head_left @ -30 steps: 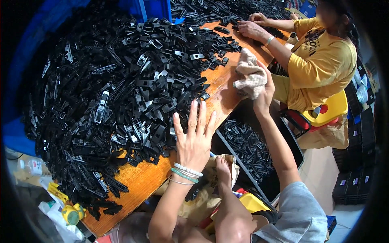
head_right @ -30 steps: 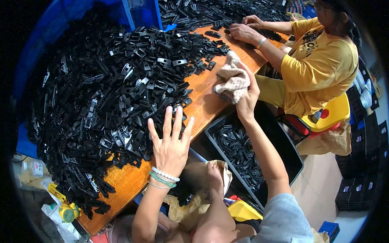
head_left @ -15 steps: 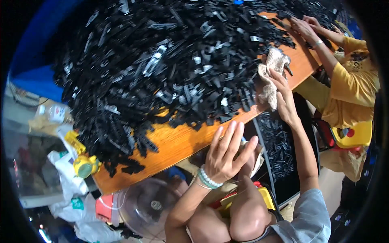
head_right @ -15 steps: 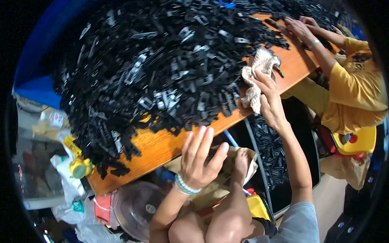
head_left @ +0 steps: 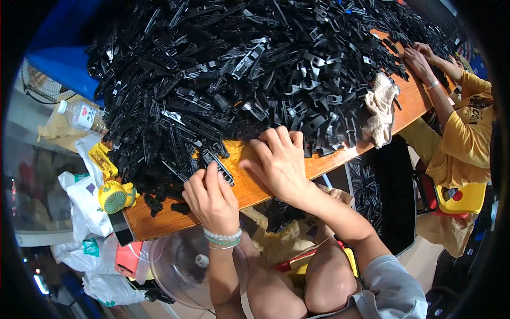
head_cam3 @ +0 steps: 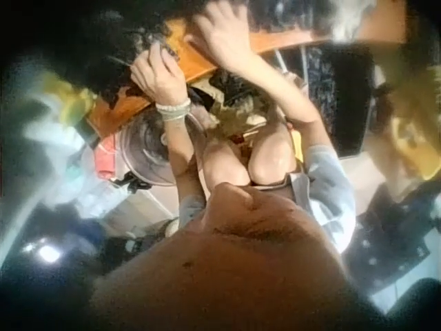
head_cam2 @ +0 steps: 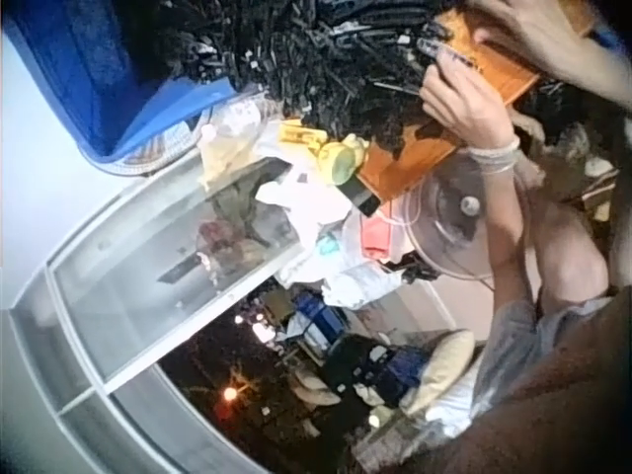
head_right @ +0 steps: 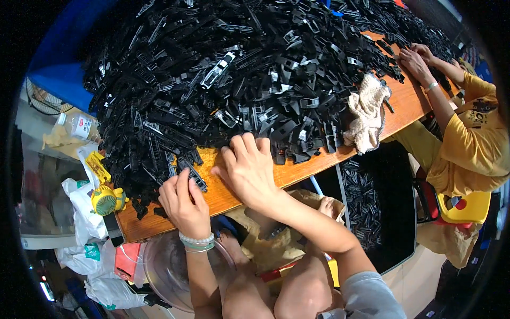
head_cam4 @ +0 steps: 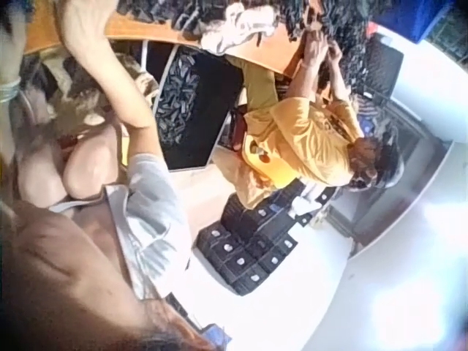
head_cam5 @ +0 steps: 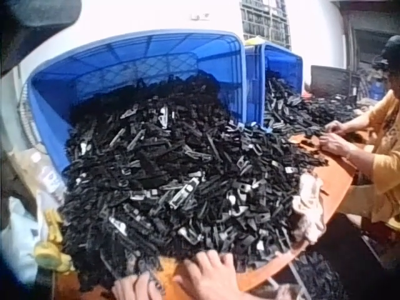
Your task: The person assembles plastic components by picking pieces from a pile and fitting small plastic parts onto plastic frames by hand.
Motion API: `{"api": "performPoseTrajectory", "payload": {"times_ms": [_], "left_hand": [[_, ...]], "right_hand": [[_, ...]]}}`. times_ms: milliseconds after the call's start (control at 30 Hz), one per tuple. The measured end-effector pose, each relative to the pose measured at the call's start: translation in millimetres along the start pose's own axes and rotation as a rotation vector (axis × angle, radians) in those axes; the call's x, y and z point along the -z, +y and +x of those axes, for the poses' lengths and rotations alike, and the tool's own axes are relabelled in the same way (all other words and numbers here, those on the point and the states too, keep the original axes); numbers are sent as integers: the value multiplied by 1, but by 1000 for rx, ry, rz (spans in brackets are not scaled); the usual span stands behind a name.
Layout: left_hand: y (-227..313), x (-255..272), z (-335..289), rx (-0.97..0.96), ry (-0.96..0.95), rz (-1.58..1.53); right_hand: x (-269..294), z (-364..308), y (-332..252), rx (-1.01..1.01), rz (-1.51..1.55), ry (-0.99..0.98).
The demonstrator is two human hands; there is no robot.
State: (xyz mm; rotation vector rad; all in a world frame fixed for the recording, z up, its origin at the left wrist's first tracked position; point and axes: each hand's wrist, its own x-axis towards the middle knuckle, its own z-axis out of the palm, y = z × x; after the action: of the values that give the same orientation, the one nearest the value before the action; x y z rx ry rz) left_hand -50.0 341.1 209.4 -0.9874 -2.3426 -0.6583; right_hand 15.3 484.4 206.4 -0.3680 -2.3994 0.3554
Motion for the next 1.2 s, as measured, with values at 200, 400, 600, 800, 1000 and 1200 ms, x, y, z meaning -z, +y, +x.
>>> {"api": "performPoseTrajectory", "payload": {"times_ms": [200, 400, 600, 800, 1000, 1200], "left_hand": [[-3, 12, -4, -56, -102, -5], [-6, 14, -5, -311, -244, 19], [-7, 13, -15, -314, -224, -127], [1, 20, -54, -310, -94, -283], [10, 22, -45, -136, -62, -233], [9, 23, -42, -60, -158, -247]], "right_hand": [[-13, 5, 2, -49, -128, 0], [22, -18, -6, -22, 13, 3], [29, -30, 3, -85, 281, -88], [36, -35, 8, -140, 494, -143], [50, -42, 9, -72, 454, -268], [55, -55, 15, -98, 290, -183]]}}
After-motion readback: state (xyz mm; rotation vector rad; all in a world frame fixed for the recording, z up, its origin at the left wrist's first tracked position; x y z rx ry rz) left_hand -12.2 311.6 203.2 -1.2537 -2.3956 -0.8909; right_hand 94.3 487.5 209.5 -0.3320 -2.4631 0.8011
